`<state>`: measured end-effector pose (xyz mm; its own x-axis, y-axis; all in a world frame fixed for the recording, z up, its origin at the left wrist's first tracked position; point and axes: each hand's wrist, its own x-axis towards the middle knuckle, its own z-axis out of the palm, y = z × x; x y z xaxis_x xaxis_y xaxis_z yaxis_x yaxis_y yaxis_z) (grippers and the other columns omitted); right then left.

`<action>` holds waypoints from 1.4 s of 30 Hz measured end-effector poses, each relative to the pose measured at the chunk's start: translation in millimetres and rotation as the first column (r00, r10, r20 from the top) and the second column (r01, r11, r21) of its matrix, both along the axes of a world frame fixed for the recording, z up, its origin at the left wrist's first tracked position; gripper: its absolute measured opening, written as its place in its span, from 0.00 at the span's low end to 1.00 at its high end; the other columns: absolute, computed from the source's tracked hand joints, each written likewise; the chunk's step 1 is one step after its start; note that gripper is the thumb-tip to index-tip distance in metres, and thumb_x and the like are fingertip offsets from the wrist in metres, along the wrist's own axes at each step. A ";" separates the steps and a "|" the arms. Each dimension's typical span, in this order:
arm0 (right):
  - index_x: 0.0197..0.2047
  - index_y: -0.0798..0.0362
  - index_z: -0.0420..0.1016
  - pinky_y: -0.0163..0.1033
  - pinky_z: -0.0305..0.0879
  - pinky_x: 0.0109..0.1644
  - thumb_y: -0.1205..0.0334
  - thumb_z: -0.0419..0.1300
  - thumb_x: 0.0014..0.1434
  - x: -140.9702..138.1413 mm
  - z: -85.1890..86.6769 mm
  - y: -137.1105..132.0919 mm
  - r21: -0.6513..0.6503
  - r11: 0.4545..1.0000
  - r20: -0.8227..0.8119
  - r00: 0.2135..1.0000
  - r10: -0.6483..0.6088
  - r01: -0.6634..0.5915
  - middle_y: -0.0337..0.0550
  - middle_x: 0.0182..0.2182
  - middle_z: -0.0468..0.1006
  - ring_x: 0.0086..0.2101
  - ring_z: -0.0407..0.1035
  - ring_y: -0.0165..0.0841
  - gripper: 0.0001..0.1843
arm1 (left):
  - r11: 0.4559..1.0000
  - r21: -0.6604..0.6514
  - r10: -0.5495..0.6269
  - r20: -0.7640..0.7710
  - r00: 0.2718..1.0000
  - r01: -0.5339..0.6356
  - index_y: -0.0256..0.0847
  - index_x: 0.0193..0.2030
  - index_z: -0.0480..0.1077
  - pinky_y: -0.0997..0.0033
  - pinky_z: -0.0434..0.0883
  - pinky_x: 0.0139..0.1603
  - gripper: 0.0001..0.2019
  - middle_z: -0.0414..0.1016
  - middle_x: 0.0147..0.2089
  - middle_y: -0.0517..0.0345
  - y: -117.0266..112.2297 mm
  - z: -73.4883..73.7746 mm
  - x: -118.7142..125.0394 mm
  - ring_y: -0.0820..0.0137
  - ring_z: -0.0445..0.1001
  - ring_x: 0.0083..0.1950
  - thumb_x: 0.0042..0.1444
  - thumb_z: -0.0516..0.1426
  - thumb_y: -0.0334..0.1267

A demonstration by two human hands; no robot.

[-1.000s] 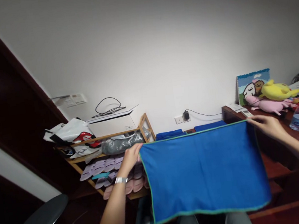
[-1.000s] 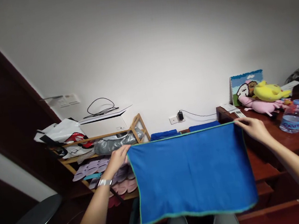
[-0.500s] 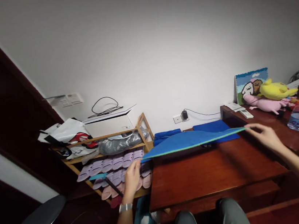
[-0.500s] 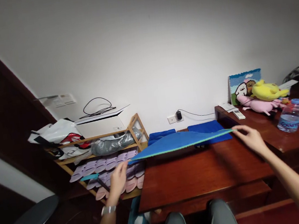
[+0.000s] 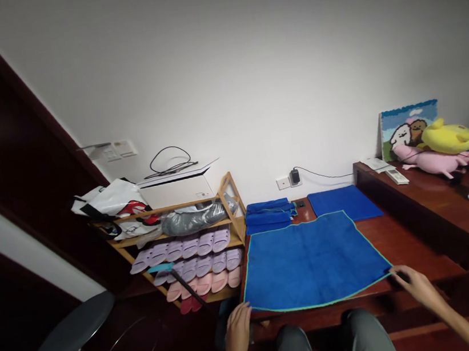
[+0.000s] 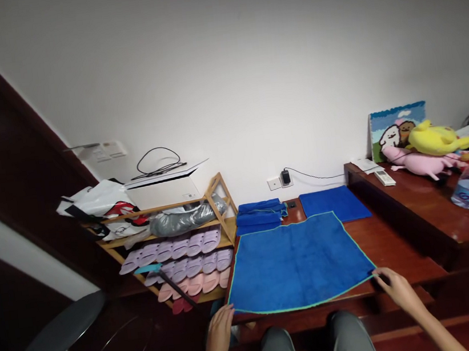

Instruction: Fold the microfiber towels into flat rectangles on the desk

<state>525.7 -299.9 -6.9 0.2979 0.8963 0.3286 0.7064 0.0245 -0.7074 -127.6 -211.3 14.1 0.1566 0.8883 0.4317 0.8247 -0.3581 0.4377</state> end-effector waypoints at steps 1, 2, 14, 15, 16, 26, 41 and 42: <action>0.37 0.45 0.85 0.49 0.80 0.53 0.27 0.54 0.60 2.6 -2.5 -3.8 -0.002 1.000 0.015 1.000 0.003 -0.003 0.48 0.41 0.88 0.44 0.83 0.49 0.33 | 1.000 0.030 0.007 -0.038 0.999 -0.006 0.47 0.49 0.82 0.51 0.78 0.62 0.21 0.86 0.52 0.54 -1.0 -0.2 -1.9 0.58 0.82 0.57 0.70 0.47 0.43; 0.38 0.46 0.85 0.49 0.79 0.53 0.27 0.53 0.61 4.6 -4.7 -7.7 -0.004 1.000 0.030 1.000 0.008 -0.008 0.49 0.42 0.88 0.44 0.83 0.49 0.33 | 0.998 0.058 0.009 -0.073 0.997 -0.004 0.46 0.49 0.82 0.51 0.78 0.62 0.21 0.86 0.51 0.54 -2.0 -0.1 -3.3 0.58 0.82 0.56 0.70 0.47 0.42; 0.42 0.44 0.84 0.44 0.79 0.44 0.36 0.51 0.70 -2.1 -24.2 -47.4 0.118 0.984 0.295 0.951 0.095 -0.135 0.48 0.40 0.86 0.41 0.82 0.43 0.27 | 0.927 0.370 0.164 -0.244 0.956 -0.064 0.44 0.42 0.80 0.50 0.76 0.58 0.18 0.86 0.44 0.51 -23.8 -5.3 5.2 0.58 0.84 0.47 0.73 0.48 0.38; 0.43 0.44 0.84 0.43 0.79 0.44 0.37 0.52 0.70 -1.5 -26.6 -49.8 0.116 0.982 0.319 0.942 0.103 -0.146 0.48 0.39 0.86 0.40 0.82 0.43 0.26 | 0.919 0.389 0.181 -0.259 0.949 -0.069 0.44 0.41 0.80 0.49 0.77 0.56 0.17 0.86 0.43 0.51 -24.1 -7.3 3.2 0.58 0.83 0.46 0.73 0.49 0.37; 0.43 0.45 0.85 0.44 0.79 0.44 0.37 0.53 0.70 -0.5 -28.6 -51.4 0.106 0.982 0.344 0.932 0.110 -0.155 0.48 0.39 0.86 0.41 0.82 0.43 0.25 | 0.914 0.400 0.189 -0.275 0.943 -0.066 0.44 0.40 0.79 0.49 0.77 0.55 0.17 0.86 0.42 0.51 -23.2 -9.0 1.1 0.57 0.83 0.45 0.72 0.49 0.37; 0.50 0.43 0.85 0.50 0.76 0.58 0.40 0.49 0.72 -17.9 20.4 50.5 -0.027 0.986 0.368 0.915 0.164 -0.166 0.48 0.50 0.85 0.50 0.80 0.44 0.27 | 0.972 0.227 0.011 -0.285 0.958 0.057 0.43 0.58 0.78 0.52 0.74 0.65 0.19 0.82 0.60 0.48 81.7 12.0 73.5 0.56 0.78 0.63 0.72 0.49 0.44; 0.55 0.41 0.82 0.54 0.70 0.61 0.40 0.47 0.71 11.3 -7.5 167.3 -0.100 0.995 0.402 0.915 0.028 0.013 0.47 0.55 0.82 0.53 0.76 0.46 0.27 | 0.998 -0.051 -0.061 -0.417 0.907 0.043 0.55 0.75 0.62 0.40 0.62 0.73 0.27 0.64 0.77 0.53 156.9 -11.5 79.9 0.53 0.61 0.77 0.71 0.51 0.49; 0.55 0.42 0.82 0.53 0.71 0.59 0.41 0.45 0.71 12.4 -1.2 185.2 -0.083 0.996 0.397 0.918 -0.004 0.040 0.48 0.54 0.82 0.52 0.76 0.46 0.28 | 0.998 -0.033 -0.062 -0.397 0.916 0.053 0.52 0.74 0.64 0.40 0.63 0.73 0.26 0.66 0.76 0.52 156.4 -7.7 86.9 0.53 0.63 0.76 0.71 0.51 0.48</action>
<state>538.1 -114.7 -8.1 0.1797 0.9216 0.3440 0.9287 -0.0436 -0.3684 -40.7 -55.0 6.4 0.3624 0.8808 0.3047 0.9105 -0.4044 0.0859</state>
